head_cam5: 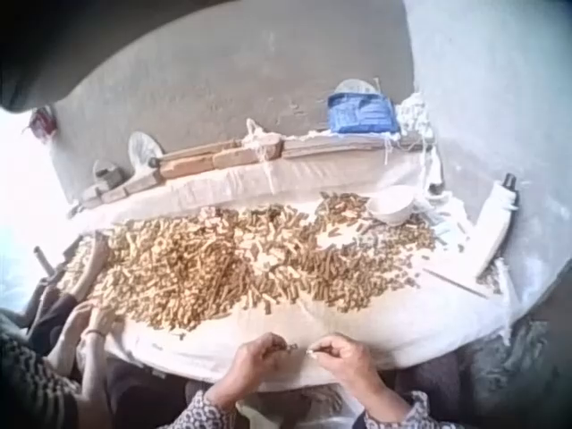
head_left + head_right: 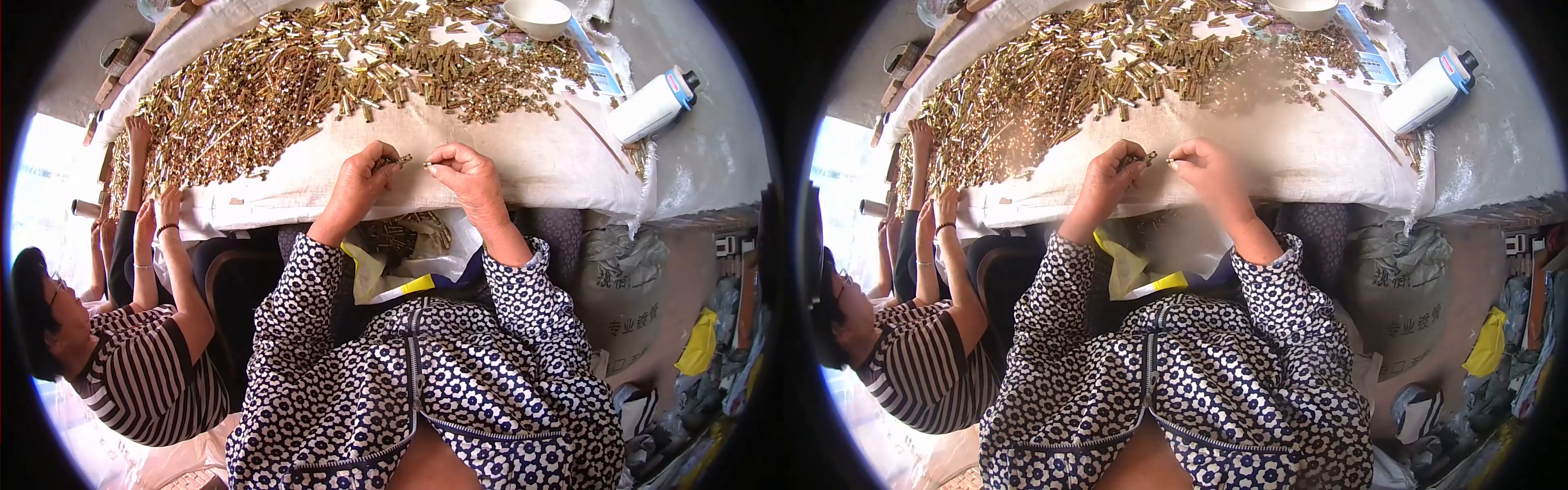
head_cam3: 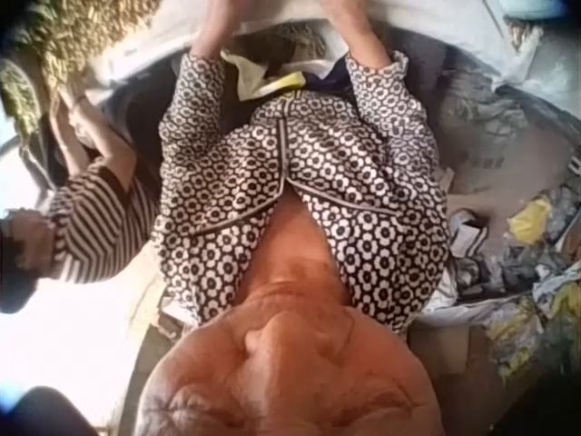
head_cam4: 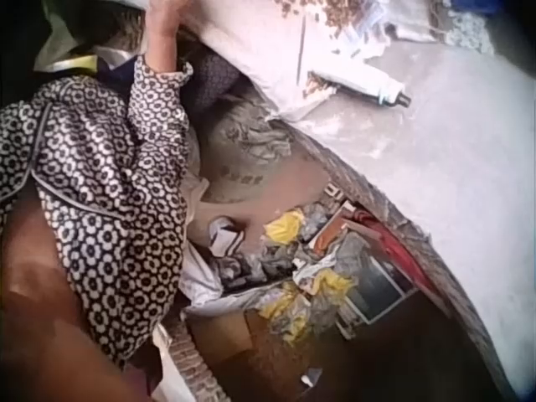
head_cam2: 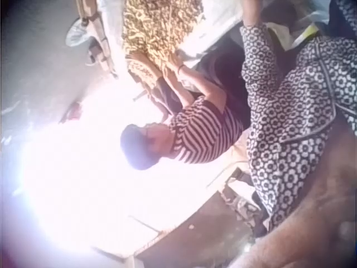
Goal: The person sorts and inspects small metal parts by hand on a cloth-covered table.
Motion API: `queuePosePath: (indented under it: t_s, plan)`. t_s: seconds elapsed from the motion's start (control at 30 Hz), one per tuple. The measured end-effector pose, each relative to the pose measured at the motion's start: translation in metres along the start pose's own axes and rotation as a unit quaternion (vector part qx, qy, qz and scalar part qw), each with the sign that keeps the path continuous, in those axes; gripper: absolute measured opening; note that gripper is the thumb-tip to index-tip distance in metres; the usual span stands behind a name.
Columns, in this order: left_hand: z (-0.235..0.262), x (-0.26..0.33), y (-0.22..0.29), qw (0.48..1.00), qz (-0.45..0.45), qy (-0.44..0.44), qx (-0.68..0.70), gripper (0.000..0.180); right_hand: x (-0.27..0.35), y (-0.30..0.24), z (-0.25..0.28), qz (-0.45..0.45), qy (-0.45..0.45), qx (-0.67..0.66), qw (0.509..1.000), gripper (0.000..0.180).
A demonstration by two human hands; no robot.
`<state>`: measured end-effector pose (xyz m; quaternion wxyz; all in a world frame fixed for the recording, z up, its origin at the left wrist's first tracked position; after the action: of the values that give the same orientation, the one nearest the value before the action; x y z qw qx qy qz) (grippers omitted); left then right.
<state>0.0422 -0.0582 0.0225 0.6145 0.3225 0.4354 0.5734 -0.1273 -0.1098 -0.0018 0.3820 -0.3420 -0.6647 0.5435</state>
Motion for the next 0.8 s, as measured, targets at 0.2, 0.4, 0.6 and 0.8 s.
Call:
queuePosePath:
  t_s: [0.2,0.4,0.6,0.8]
  plan:
    - [-0.007,0.014,-0.004,0.994,-0.008,-0.001,0.11,0.008,0.004,0.005,-0.005,-0.001,-0.018,-0.033,0.999,0.013]
    - [-0.014,0.019,0.0,0.983,0.013,0.008,0.185,0.008,0.007,0.007,-0.006,-0.004,-0.024,-0.065,0.998,0.013]
    - [-0.017,0.022,-0.003,0.959,0.037,0.08,0.269,0.006,0.008,0.011,-0.007,0.001,-0.019,-0.074,0.997,0.012]
    - [-0.018,0.021,-0.005,0.955,0.013,0.108,0.275,0.008,0.009,0.005,-0.01,0.059,0.01,0.007,0.998,0.009]
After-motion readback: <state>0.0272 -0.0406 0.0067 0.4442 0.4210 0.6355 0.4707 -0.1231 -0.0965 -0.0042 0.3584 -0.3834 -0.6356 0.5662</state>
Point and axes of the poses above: each hand's wrist, its own x-axis away from the middle knuckle, its own z-axis out of the back of the hand, y = z × x, the point moved 5 cm from there along -x, towards the middle knuckle, and after that the axes turned 11 degrees about -z, right-handed, at the moved point
